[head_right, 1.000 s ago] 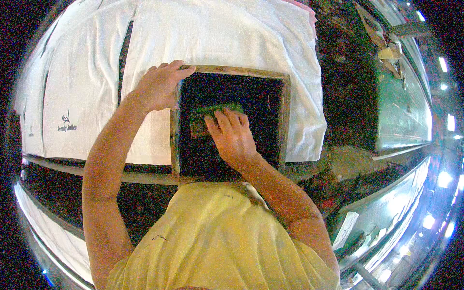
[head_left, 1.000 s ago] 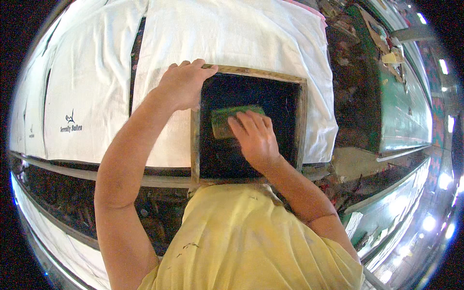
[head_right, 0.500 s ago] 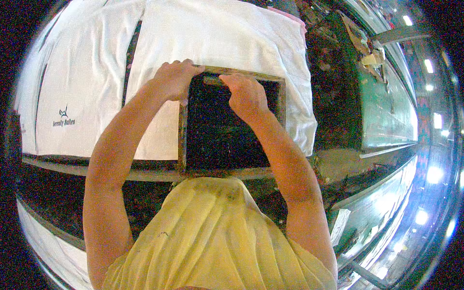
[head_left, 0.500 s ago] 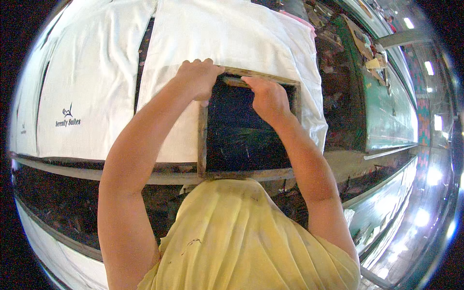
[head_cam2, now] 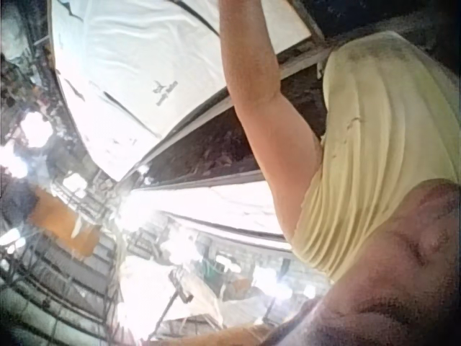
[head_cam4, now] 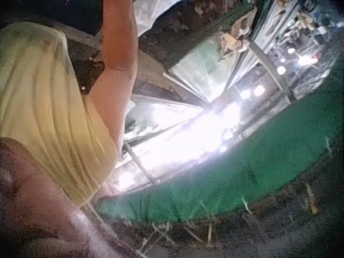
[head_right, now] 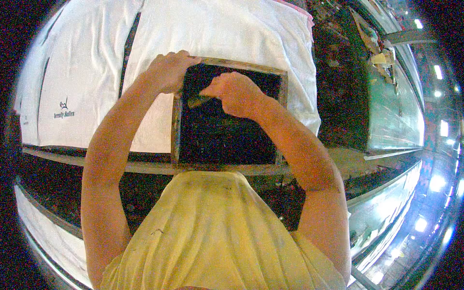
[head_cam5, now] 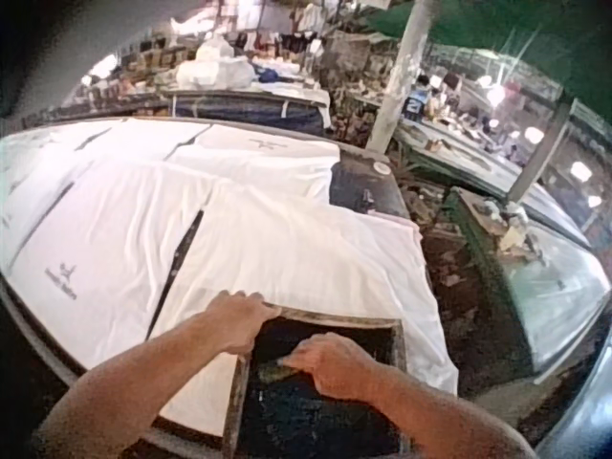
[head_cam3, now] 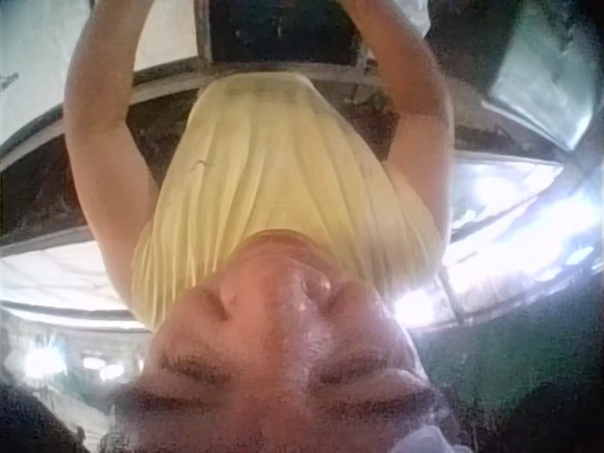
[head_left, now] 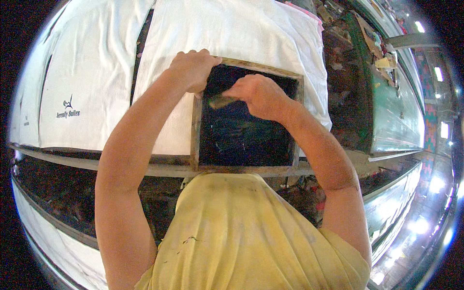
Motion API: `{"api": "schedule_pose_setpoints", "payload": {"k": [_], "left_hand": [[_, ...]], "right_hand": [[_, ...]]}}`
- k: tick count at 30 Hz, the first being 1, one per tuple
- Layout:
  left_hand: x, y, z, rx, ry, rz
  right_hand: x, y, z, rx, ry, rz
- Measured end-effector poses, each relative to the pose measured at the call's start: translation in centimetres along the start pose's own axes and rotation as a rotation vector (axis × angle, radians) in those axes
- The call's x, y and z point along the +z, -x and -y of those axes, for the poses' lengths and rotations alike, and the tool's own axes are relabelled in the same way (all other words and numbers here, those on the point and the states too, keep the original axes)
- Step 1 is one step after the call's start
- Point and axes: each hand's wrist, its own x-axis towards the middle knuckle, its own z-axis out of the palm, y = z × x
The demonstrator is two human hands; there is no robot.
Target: The person uses a squeegee to pull ink across a screen printing frame placed over a white t-shirt. The person repeatedly repositions the frame and scrapes the ink to transfer the 'Serenity Suites' logo onto the fabric.
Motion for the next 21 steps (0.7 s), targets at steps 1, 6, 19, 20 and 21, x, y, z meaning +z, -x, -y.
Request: {"api": "schedule_pose_setpoints", "payload": {"k": [1, 6, 19, 20, 21], "left_hand": [[-0.1, -0.2, -0.3, -0.009, -0.006, 0.009], [-0.1, 0.0, -0.7, -0.037, 0.008, 0.008], [-0.3, 0.6, -0.8, -0.011, 0.009, -0.008], [-0.2, 0.6, -0.6, 0.003, 0.015, -0.025], [-0.2, 0.6, -0.7, -0.006, 0.023, 0.002]], "right_hand": [[0.1, 0.6, -0.6, -0.080, 0.006, -0.007], [-0.3, 4.1, -3.7, -0.284, 0.006, 0.028], [3.3, 17.0, 3.8, 0.232, -0.001, -0.212], [3.9, 17.1, 5.4, 0.269, -0.007, -0.246], [4.5, 17.3, 7.0, 0.306, -0.013, -0.281]]}}
